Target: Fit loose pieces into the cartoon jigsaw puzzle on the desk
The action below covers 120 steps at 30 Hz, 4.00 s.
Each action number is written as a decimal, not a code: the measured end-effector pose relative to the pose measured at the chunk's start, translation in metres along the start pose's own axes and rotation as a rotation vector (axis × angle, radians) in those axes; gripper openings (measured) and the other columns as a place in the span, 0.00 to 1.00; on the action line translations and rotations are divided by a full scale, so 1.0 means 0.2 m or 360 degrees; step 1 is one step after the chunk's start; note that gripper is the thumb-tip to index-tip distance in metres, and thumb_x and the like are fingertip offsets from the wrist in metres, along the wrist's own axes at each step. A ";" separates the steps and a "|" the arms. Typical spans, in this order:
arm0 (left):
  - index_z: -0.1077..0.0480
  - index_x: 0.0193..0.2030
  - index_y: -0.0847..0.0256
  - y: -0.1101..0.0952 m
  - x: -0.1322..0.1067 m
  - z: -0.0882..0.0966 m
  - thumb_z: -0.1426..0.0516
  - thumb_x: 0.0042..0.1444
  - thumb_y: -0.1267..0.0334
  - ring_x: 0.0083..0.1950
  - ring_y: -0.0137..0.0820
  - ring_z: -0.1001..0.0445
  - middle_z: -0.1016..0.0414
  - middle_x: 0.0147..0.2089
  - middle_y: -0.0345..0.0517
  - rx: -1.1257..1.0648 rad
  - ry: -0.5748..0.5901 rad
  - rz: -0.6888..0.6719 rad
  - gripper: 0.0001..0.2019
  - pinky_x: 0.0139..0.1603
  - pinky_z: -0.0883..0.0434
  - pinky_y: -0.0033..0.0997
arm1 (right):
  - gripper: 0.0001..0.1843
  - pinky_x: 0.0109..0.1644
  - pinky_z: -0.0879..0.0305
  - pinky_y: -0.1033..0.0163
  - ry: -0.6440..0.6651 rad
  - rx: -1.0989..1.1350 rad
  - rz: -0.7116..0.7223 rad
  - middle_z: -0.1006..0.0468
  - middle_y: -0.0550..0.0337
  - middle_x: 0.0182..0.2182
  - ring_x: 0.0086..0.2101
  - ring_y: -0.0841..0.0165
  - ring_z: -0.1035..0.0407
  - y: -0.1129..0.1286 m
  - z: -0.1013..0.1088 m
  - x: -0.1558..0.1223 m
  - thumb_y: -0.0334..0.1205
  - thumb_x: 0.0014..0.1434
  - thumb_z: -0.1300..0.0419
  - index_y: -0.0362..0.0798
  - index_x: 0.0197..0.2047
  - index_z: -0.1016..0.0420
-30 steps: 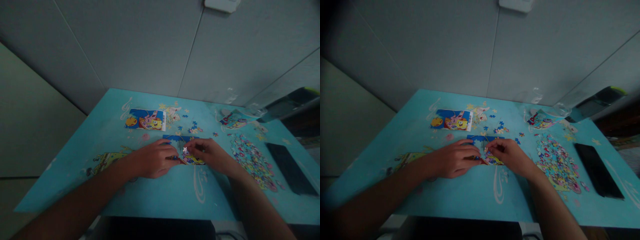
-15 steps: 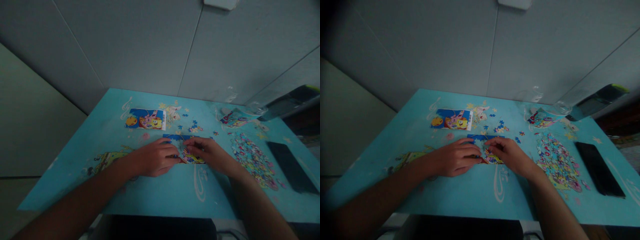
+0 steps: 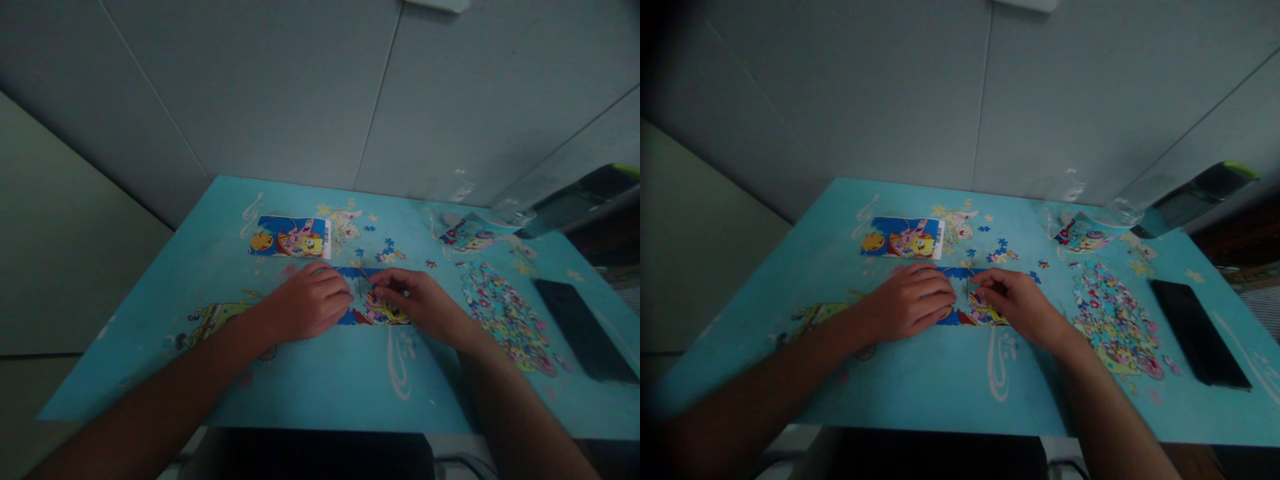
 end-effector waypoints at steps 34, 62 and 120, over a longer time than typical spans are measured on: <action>0.24 0.43 0.59 0.12 -0.03 -0.04 0.41 0.64 0.62 0.38 0.27 0.22 0.19 0.38 0.39 -0.1169 -0.0385 0.0971 0.05 0.38 0.27 0.25 | 0.09 0.37 0.30 0.64 0.0058 0.0425 0.0091 0.19 0.60 0.36 0.32 0.71 0.28 0.06 -0.07 0.00 0.42 0.62 0.35 0.48 0.44 0.20; 0.24 0.46 0.57 0.18 -0.04 0.05 0.43 0.66 0.60 0.50 0.36 0.28 0.23 0.46 0.46 0.0107 -0.0081 0.0363 0.08 0.55 0.35 0.43 | 0.17 0.34 0.24 0.61 -0.0433 0.0296 -0.0056 0.18 0.54 0.36 0.30 0.68 0.25 -0.07 0.13 0.02 0.50 0.61 0.35 0.47 0.46 0.22; 0.27 0.41 0.61 0.14 -0.02 0.00 0.44 0.67 0.58 0.48 0.37 0.30 0.26 0.44 0.47 0.0324 0.0152 0.0333 0.09 0.50 0.39 0.39 | 0.10 0.37 0.31 0.62 0.0050 -0.0288 0.0183 0.18 0.59 0.35 0.32 0.67 0.26 0.04 -0.10 0.01 0.37 0.65 0.42 0.51 0.45 0.19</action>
Point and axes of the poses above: each hand's wrist, its own x-axis towards the middle knuckle, its own z-axis out of the back of the hand, y = z × x, the point moved 8 cm from there along x, towards the middle knuckle
